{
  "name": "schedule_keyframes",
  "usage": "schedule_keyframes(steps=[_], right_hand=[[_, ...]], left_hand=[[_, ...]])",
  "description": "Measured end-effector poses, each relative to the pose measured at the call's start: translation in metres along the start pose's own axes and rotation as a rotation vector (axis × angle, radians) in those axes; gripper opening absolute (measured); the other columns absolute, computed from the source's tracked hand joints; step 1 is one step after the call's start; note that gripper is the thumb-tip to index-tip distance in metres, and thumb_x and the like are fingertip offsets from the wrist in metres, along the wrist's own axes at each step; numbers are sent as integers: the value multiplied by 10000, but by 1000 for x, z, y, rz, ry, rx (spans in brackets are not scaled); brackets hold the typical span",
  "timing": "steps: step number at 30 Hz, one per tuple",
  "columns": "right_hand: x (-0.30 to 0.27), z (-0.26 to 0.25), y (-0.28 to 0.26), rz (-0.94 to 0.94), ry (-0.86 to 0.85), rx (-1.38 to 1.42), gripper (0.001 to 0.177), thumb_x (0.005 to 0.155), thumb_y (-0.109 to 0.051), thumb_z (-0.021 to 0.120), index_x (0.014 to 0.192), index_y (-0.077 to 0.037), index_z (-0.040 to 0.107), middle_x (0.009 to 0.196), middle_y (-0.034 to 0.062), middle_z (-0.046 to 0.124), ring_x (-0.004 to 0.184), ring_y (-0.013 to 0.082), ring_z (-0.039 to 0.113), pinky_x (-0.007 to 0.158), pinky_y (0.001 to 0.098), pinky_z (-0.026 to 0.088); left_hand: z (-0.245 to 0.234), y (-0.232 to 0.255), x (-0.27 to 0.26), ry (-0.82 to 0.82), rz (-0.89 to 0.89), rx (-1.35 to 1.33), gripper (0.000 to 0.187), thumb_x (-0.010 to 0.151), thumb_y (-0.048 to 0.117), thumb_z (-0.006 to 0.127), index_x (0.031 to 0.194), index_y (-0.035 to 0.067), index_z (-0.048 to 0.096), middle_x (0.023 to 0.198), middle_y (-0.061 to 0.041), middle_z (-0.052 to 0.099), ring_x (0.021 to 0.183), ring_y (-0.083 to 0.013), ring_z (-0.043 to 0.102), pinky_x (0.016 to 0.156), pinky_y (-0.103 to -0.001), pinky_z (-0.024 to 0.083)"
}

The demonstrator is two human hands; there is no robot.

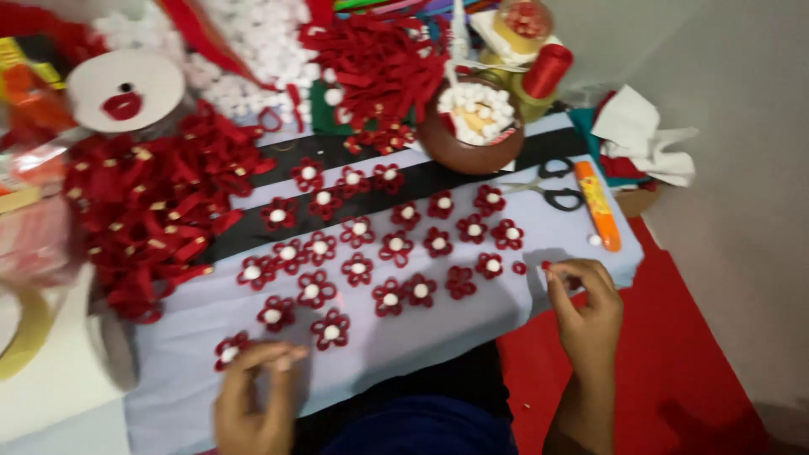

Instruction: Assembling small red decorative flowers with white centers by hand on a workspace.

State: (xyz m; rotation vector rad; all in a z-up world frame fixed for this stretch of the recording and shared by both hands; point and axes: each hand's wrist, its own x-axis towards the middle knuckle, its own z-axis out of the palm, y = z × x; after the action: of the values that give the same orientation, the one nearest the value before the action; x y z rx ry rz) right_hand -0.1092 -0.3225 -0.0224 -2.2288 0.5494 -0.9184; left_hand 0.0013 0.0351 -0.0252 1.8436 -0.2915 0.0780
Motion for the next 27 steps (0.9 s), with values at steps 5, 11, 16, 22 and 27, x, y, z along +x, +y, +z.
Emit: schedule_keyframes(steps=[5, 11, 16, 22, 27], right_hand=[[10, -1, 20, 53, -116, -161, 59, 953, -110, 714, 988, -104, 762, 988, 37, 723, 957, 184, 644, 813, 321, 501], [3, 2, 13, 167, -183, -130, 76, 947, -168, 718, 976, -110, 758, 973, 19, 711, 918, 161, 624, 709, 293, 509], [1, 4, 15, 134, -193, -156, 84, 937, -185, 730, 989, -125, 756, 975, 16, 708, 949, 168, 633, 760, 313, 515], [-1, 5, 20, 57, -194, -168, 117, 957, -157, 706, 1055, -126, 760, 1001, 29, 688, 972, 194, 613, 829, 343, 500], [-1, 5, 16, 92, -207, -174, 123, 953, -172, 699, 1048, -129, 765, 1004, 37, 680, 1004, 202, 613, 867, 363, 509]], left_hand=[[4, 12, 2, 257, -169, -87, 57, 1042, 46, 617, 1063, -7, 624, 945, -154, 719, 902, -178, 700, 795, -257, 574], [11, 4, -3, 230, -141, -110, 15, 1027, -5, 598, 1035, -12, 609, 898, -166, 701, 885, -194, 689, 772, -261, 555], [7, 13, -1, 223, -153, -67, 37, 1045, 17, 583, 1062, -10, 601, 912, -150, 691, 892, -190, 677, 763, -278, 576], [0, 13, 0, 225, -186, -33, 68, 1067, 62, 575, 1094, 2, 593, 936, -133, 701, 859, -181, 669, 786, -280, 563], [-3, -4, -1, 225, -157, -54, 103, 1064, 79, 574, 1114, -10, 590, 934, -145, 696, 892, -191, 686, 777, -288, 575]])
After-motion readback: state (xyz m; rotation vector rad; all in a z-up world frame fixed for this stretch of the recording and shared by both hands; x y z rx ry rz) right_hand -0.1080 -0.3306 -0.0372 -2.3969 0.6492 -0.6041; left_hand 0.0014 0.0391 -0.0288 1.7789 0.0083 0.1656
